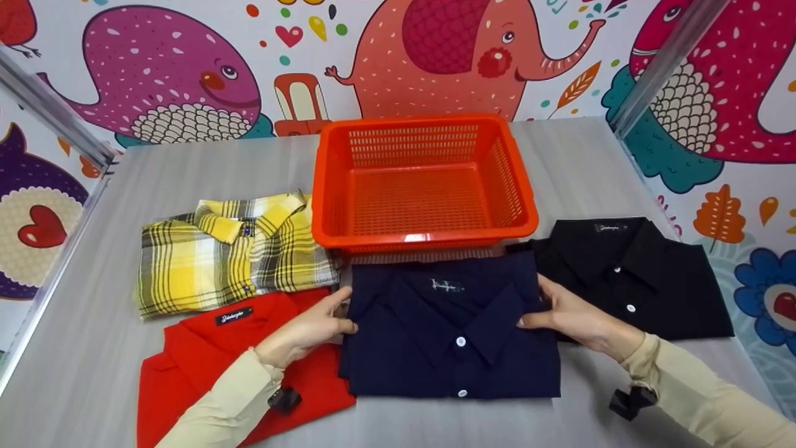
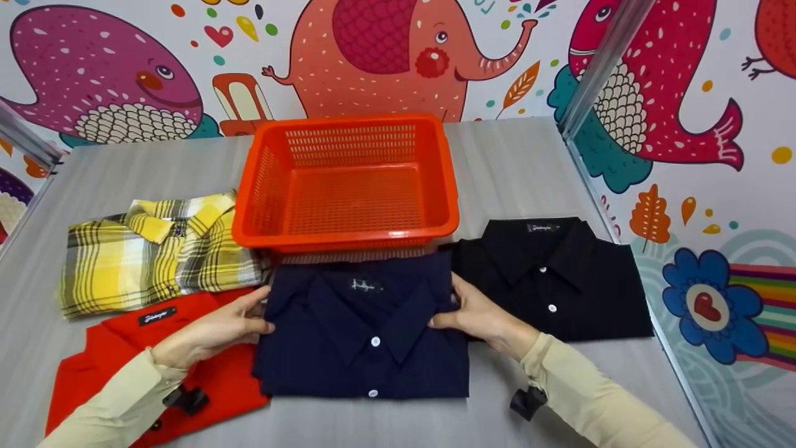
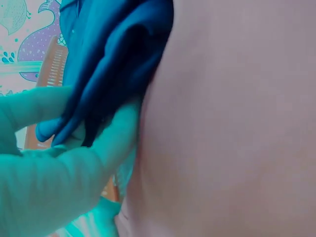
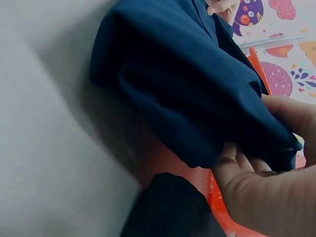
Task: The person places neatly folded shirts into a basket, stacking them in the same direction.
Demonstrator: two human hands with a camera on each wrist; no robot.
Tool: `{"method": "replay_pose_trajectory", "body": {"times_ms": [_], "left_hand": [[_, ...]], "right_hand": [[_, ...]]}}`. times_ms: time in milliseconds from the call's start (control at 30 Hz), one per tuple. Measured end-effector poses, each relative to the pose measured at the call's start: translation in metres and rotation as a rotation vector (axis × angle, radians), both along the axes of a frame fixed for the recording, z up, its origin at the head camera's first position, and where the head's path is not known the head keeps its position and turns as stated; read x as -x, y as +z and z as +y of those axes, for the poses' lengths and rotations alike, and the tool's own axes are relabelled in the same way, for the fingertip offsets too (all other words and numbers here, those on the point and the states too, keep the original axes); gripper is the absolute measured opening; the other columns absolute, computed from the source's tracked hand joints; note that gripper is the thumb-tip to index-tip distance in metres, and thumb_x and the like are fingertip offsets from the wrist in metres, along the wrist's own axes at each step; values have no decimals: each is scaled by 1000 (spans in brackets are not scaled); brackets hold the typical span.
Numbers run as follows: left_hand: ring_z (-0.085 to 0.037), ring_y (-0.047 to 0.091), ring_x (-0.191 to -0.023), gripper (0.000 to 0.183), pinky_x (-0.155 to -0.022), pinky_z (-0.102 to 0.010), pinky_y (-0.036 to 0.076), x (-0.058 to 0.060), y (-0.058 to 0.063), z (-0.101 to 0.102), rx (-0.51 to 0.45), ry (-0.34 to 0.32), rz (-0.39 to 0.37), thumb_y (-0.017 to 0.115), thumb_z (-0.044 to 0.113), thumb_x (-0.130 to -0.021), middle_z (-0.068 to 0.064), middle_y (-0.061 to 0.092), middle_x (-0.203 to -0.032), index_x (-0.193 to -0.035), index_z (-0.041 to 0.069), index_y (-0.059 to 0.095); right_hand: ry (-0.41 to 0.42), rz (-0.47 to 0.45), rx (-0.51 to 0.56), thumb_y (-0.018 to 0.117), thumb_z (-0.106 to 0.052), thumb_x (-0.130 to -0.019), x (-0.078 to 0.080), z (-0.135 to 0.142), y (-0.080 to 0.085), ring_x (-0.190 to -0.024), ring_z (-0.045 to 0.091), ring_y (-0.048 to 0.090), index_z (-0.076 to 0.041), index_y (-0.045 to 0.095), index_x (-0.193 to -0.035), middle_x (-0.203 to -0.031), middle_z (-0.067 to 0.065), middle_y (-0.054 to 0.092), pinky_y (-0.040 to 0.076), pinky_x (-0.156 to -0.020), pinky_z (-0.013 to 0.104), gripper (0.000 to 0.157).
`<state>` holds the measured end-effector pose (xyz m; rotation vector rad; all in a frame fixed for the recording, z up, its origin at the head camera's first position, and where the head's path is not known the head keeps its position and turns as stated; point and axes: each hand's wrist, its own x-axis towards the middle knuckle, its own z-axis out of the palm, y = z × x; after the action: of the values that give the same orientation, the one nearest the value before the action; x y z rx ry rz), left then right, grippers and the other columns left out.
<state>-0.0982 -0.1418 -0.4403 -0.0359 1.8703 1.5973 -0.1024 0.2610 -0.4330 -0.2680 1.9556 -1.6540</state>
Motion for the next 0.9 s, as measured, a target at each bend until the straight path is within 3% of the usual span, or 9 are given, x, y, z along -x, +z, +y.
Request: {"method": "replay_pose_trajectory", "body": {"times_ms": [67,167,300,500,633,900], "left_hand": [[-43,22,-138,83,-99,-48,42,-1,2,-1,-4,2,3,56,-6,-83,-31,13,-153,-152,-5,9],[-44,36,-131,84,-92,-45,48,-2,6,-2,-18,-4,7,57,-7,-83,-35,17,-150,-151,-7,7],[-35,52,-117,87,-85,-40,51,-1,9,-3,-62,-30,34,58,-8,-83,-35,26,-147,-151,-7,3],[-26,60,-103,93,-77,-32,52,-2,13,-5,-153,-79,82,60,-11,-82,-27,44,-138,-154,1,3],[-32,58,-109,95,-80,-33,52,-4,18,-7,-152,-77,97,63,-10,-82,-29,41,-140,-154,2,3],[-48,39,-125,95,-99,-49,42,-4,39,-11,13,-33,150,68,-4,-82,-36,23,-148,-153,-1,5]], "right_hand": [[-1,58,-28,72,2,-79,-2,-1,1,-115,19,54,6,25,-146,-134,21,51,44,-94,25,83],[-8,118,-38,70,6,-78,-5,-2,3,-112,20,57,5,29,-145,-131,21,53,47,-92,27,79],[-15,195,-42,68,11,-76,-9,-2,6,-110,18,58,5,32,-144,-130,22,54,47,-90,26,76],[3,333,-47,67,15,-75,-13,0,11,-111,13,57,8,35,-141,-130,24,53,45,-91,22,74],[20,397,-39,66,17,-75,-15,1,17,-112,13,56,7,34,-143,-132,25,51,45,-92,21,75],[-17,481,-66,66,19,-75,-13,0,26,-114,12,54,2,35,-144,-133,14,52,42,-94,18,78]]}}
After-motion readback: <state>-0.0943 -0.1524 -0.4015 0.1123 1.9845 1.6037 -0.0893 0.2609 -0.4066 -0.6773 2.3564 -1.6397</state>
